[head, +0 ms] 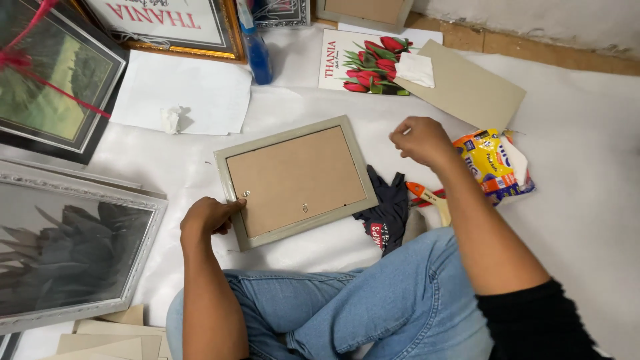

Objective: Assemble a picture frame by cleaning the glass, inserting the artwork, and securing the backing board.

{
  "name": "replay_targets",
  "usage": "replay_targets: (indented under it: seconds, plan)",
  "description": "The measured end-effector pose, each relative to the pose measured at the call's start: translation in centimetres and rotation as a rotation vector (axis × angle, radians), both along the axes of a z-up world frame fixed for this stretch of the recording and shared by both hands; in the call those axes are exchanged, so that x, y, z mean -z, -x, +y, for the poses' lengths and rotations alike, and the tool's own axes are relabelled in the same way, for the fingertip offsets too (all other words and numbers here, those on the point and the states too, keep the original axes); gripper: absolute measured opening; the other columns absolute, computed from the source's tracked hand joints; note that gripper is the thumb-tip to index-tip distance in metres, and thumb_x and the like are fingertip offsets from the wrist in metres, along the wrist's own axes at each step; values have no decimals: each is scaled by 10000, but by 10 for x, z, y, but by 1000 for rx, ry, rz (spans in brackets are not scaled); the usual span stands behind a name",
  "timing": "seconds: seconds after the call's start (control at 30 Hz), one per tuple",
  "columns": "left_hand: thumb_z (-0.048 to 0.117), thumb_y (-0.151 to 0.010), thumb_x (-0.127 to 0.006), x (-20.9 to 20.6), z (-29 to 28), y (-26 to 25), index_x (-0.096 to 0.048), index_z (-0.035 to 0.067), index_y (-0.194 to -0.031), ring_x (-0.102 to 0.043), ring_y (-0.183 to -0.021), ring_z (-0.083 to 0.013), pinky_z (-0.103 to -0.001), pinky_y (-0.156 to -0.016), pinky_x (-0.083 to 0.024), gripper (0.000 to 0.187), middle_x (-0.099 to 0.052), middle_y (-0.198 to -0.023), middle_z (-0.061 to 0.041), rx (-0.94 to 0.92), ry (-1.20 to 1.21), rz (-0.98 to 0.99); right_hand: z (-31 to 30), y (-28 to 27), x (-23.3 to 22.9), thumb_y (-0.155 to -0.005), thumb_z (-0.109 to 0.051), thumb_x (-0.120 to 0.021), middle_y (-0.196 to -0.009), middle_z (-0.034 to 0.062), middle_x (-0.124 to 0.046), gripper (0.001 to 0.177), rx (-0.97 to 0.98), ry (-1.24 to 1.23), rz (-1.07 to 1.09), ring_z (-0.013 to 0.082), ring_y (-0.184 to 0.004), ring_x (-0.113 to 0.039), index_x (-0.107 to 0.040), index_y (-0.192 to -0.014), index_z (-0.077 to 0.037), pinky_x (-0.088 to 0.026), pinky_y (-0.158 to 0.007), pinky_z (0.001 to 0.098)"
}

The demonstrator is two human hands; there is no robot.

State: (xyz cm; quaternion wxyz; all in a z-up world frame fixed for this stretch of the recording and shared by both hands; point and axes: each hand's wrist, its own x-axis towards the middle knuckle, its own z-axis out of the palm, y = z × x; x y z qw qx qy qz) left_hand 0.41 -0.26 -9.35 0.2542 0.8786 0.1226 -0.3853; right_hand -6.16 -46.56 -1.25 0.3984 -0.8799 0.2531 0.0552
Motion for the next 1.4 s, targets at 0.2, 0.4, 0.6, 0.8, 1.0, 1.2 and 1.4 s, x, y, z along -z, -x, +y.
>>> replay_targets:
  seconds: [0.2,0.4,0.6,0.8,1.0,1.2,1.4]
  plan:
    - [673,-861,-643,-9,-7,14,-817,14,-790,-772,-750,-349,-386,-737,-552,685,-760,-706,-150,61,-127,-99,-57,85,15,-838,-303,-613,-1122,211,-786,390,-478,408,441,440,-1150,-686,-797,-1087,-66,-525,-1009,521]
    - [629,-934,-622,35,-3,12,-731,96,-1268,-722,-1018,-440,-522,-767,-559,638,-755,-1036,-196,-103,-202,-386,-66,156,57,-874,-257,-719,-1399,179,-608,442,-427,508,372,381,-1333,-562,-722,-1286,-100,-493,-1107,487]
    - [391,-980,-648,-93,-43,70,-446,-62,-1495,-642,-1204,-436,-551,-954,-533,715,-644,-1306,-293,-99,253,-486,-111,189,133,-860,-434,-626,-1488,103,-479,523,-15,591,502,400,-1080,-710,-639,-1266,-105,-540,-977,555]
    - [332,-966,-661,-107,-37,87,-474,-81,-1461,-636,-1205,-445,-542,-962,-543,671,-624,-1285,-295,-38,322,-584,-47,185,46,-958,-248,-550,-1241,177,-707,323,-393,413,78,377,-1257,-621,-731,-1203,-141,-513,-1059,479]
    - [267,-952,-668,-70,-23,66,-447,-94,-1471,-627,-1219,-454,-543,-958,-552,670,-598,-1320,-310,-182,305,-605,-77,160,101,-965,-325,-528,-1457,25,-568,499,-686,791,184,294,-1295,-566,-529,-1460,-262,-502,-1033,442]
    - [246,-978,-636,-59,-25,47,-377,-137,-1486,-607,-1230,-492,-584,-961,-543,687,-556,-1331,-360,-303,418,-626,-108,145,132,-998,-424,-527,-1297,-11,-586,431,-585,1011,203,246,-1191,-555,-555,-1386,-239,-472,-965,392]
    - [266,-968,-667,-35,-29,34,-397,-109,-1486,-647,-1167,-475,-575,-889,-574,694,-579,-1300,-347,-304,459,-601,-102,119,102,-1094,-280,-576,-1074,281,-637,368,-221,782,-392,515,-1040,-612,-527,-1291,27,-449,-956,598]
